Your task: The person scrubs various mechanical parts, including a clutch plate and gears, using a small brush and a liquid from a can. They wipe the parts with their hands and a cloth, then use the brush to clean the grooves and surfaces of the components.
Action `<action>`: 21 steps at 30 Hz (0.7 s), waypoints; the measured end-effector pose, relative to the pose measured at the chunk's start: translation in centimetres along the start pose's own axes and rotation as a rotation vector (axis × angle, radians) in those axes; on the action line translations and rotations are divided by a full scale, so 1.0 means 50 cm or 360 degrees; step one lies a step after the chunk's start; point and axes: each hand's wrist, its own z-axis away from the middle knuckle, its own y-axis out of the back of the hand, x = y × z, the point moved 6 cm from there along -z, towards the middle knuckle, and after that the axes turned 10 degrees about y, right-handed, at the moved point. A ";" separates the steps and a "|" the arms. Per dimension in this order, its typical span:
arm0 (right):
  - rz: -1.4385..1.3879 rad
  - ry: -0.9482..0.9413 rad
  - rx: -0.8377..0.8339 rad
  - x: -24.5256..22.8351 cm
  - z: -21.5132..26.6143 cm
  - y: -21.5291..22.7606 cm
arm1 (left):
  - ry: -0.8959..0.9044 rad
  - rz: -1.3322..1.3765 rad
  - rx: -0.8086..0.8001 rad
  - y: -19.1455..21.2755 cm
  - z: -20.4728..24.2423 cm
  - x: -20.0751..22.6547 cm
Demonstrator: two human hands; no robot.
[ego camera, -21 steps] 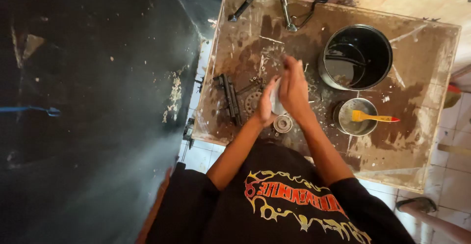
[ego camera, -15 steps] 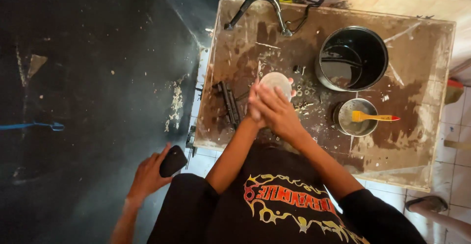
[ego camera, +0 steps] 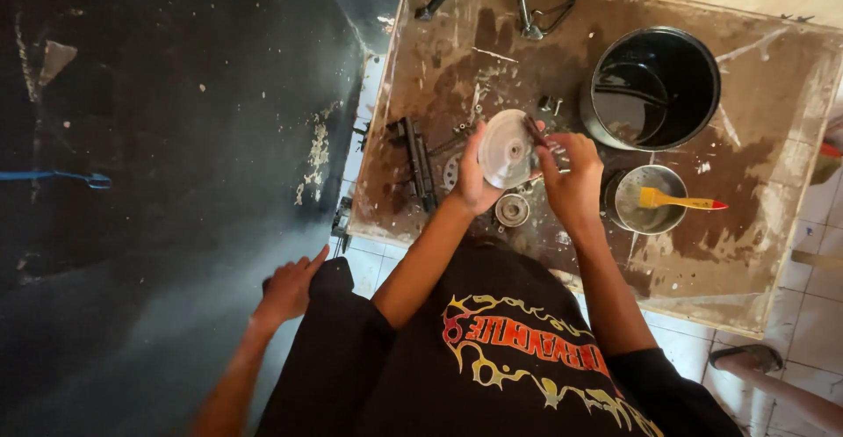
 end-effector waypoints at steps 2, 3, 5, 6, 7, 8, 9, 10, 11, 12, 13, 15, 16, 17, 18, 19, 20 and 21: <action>0.0044 -0.0067 -0.0092 0.005 0.008 -0.006 | 0.0009 -0.0064 0.0052 0.046 -0.010 -0.028; 0.0089 -0.0134 -0.0179 0.010 0.012 -0.012 | 0.0023 -0.0132 0.0103 0.070 -0.015 -0.042; 0.0110 -0.0161 -0.0171 0.009 0.012 -0.012 | 0.0037 -0.0083 0.0115 0.091 -0.023 -0.058; 0.0133 -0.0187 -0.0158 0.009 0.012 -0.012 | 0.0054 -0.0037 0.0125 0.102 -0.028 -0.067; 0.0133 -0.0186 -0.0160 0.015 0.016 -0.015 | 0.0052 -0.0036 0.0125 0.098 -0.028 -0.069; 0.0165 -0.0153 -0.0190 0.019 0.019 -0.020 | 0.0013 -0.0110 0.0170 0.096 -0.026 -0.068; 0.0197 -0.0119 -0.0221 0.023 0.023 -0.024 | -0.0025 -0.0184 0.0215 0.094 -0.024 -0.068; 0.0202 -0.0125 -0.0219 0.020 0.024 -0.025 | -0.0018 -0.0183 0.0213 0.088 -0.023 -0.068; 0.0177 -0.0142 -0.0207 0.019 0.025 -0.024 | -0.0010 -0.0180 0.0311 0.089 -0.021 -0.068; 0.0157 -0.0161 -0.0188 0.019 0.025 -0.022 | 0.0001 -0.0182 0.0404 0.089 -0.021 -0.067; 0.0166 -0.0169 -0.0180 0.022 0.027 -0.021 | 0.0013 -0.0184 0.0397 0.097 -0.019 -0.068; -0.0125 -0.0347 -0.0142 0.040 0.034 -0.023 | 0.0004 -0.0212 0.0333 0.109 -0.018 -0.066; -0.0121 -0.0352 -0.0138 0.043 0.036 -0.021 | 0.0010 -0.0214 0.0330 0.095 -0.012 -0.056; -0.0279 -0.0476 -0.0171 0.054 0.042 -0.027 | 0.0025 -0.0195 0.0301 0.079 -0.005 -0.047; -0.0438 -0.0598 -0.0205 0.063 0.049 -0.032 | 0.0038 -0.0177 0.0273 0.063 0.001 -0.037; -0.0436 -0.0602 -0.0200 0.069 0.053 -0.034 | 0.0044 -0.0179 0.0271 0.065 0.001 -0.038; -0.0529 -0.0672 -0.0200 0.078 0.060 -0.039 | 0.0056 -0.0151 0.0276 0.068 0.001 -0.040; -0.0623 -0.0741 -0.0199 0.086 0.067 -0.043 | 0.0069 -0.0123 0.0281 0.070 0.001 -0.041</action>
